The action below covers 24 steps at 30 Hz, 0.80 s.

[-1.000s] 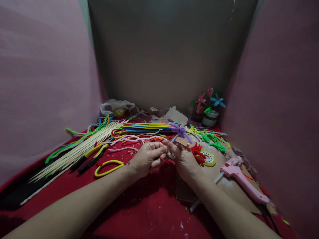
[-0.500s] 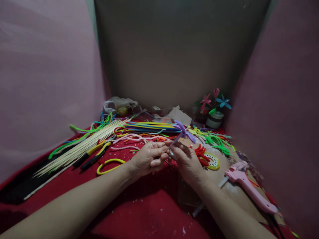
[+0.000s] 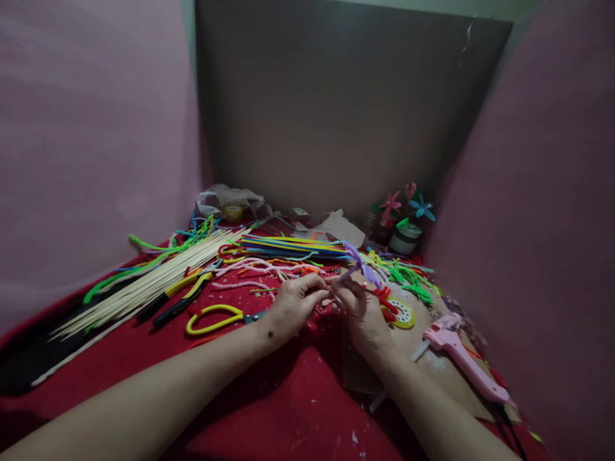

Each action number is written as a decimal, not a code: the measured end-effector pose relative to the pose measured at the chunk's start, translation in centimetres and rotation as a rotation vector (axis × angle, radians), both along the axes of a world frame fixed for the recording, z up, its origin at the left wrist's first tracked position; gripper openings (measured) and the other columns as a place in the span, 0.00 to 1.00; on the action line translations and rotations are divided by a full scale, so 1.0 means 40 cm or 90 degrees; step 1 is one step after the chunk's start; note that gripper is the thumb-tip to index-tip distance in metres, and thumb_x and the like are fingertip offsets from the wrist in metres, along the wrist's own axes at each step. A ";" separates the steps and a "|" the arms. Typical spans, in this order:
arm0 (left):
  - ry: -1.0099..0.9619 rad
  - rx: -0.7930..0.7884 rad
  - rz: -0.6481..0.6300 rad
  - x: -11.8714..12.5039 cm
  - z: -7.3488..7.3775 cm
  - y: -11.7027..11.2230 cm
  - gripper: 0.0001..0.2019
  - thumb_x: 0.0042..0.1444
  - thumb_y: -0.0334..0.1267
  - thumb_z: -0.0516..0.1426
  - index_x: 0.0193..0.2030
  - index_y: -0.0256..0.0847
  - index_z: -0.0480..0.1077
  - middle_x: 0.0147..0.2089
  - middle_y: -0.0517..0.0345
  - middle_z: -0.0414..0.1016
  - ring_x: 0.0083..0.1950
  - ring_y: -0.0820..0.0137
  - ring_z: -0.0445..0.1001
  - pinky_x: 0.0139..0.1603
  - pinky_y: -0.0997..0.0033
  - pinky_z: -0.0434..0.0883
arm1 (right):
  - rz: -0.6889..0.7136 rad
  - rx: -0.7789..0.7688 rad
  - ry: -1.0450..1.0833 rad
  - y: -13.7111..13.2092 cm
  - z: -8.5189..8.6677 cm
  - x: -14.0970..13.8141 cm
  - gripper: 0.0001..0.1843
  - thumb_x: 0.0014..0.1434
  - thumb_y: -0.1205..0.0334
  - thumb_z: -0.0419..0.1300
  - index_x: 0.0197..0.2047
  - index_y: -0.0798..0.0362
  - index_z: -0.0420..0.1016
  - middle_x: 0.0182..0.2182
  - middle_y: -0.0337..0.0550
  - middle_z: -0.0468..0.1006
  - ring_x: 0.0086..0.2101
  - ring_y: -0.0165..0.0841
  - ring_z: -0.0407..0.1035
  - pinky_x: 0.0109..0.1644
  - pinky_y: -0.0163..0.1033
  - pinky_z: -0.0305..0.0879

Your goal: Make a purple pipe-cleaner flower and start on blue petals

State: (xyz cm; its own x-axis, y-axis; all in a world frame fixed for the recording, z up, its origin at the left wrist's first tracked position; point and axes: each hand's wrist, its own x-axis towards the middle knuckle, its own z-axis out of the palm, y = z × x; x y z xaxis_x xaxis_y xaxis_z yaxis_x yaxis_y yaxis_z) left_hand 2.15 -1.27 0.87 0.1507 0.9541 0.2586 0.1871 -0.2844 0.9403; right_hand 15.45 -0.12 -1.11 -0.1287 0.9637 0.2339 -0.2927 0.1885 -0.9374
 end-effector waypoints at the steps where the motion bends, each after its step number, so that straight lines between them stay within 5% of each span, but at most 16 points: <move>1: -0.021 -0.036 -0.006 0.000 0.002 -0.001 0.05 0.50 0.35 0.56 0.27 0.36 0.68 0.21 0.64 0.67 0.19 0.79 0.62 0.20 0.79 0.59 | 0.013 -0.001 -0.011 0.001 -0.001 0.001 0.09 0.50 0.56 0.62 0.34 0.51 0.78 0.31 0.40 0.77 0.32 0.34 0.68 0.36 0.38 0.64; 10: -0.263 -0.246 -0.149 0.004 -0.001 -0.007 0.10 0.50 0.40 0.57 0.26 0.37 0.62 0.15 0.68 0.64 0.09 0.83 0.53 0.09 0.83 0.50 | 0.090 0.009 0.000 -0.008 0.022 0.014 0.11 0.52 0.56 0.58 0.35 0.50 0.78 0.27 0.42 0.76 0.28 0.34 0.68 0.36 0.40 0.64; 15: -0.333 -0.310 -0.230 0.001 -0.011 -0.001 0.10 0.50 0.39 0.58 0.26 0.35 0.63 0.15 0.68 0.62 0.09 0.84 0.51 0.07 0.84 0.50 | 0.043 -0.025 0.009 -0.002 0.013 0.014 0.08 0.50 0.58 0.62 0.32 0.51 0.78 0.23 0.39 0.72 0.26 0.31 0.65 0.32 0.36 0.62; 24: -0.235 -0.298 -0.293 -0.021 0.009 0.015 0.14 0.54 0.43 0.55 0.28 0.31 0.68 0.23 0.53 0.73 0.19 0.76 0.70 0.16 0.79 0.66 | 0.058 -0.104 0.130 0.002 0.022 0.017 0.07 0.45 0.61 0.64 0.27 0.57 0.77 0.20 0.39 0.73 0.21 0.27 0.64 0.24 0.33 0.60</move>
State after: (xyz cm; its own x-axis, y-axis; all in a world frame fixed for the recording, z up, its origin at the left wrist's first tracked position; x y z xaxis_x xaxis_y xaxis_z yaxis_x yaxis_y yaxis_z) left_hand 1.32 -0.68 1.22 0.5436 0.8380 -0.0480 -0.2047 0.1879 0.9606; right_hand 16.13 -0.06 -0.22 -0.1835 0.9772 0.1067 -0.4872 0.0039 -0.8733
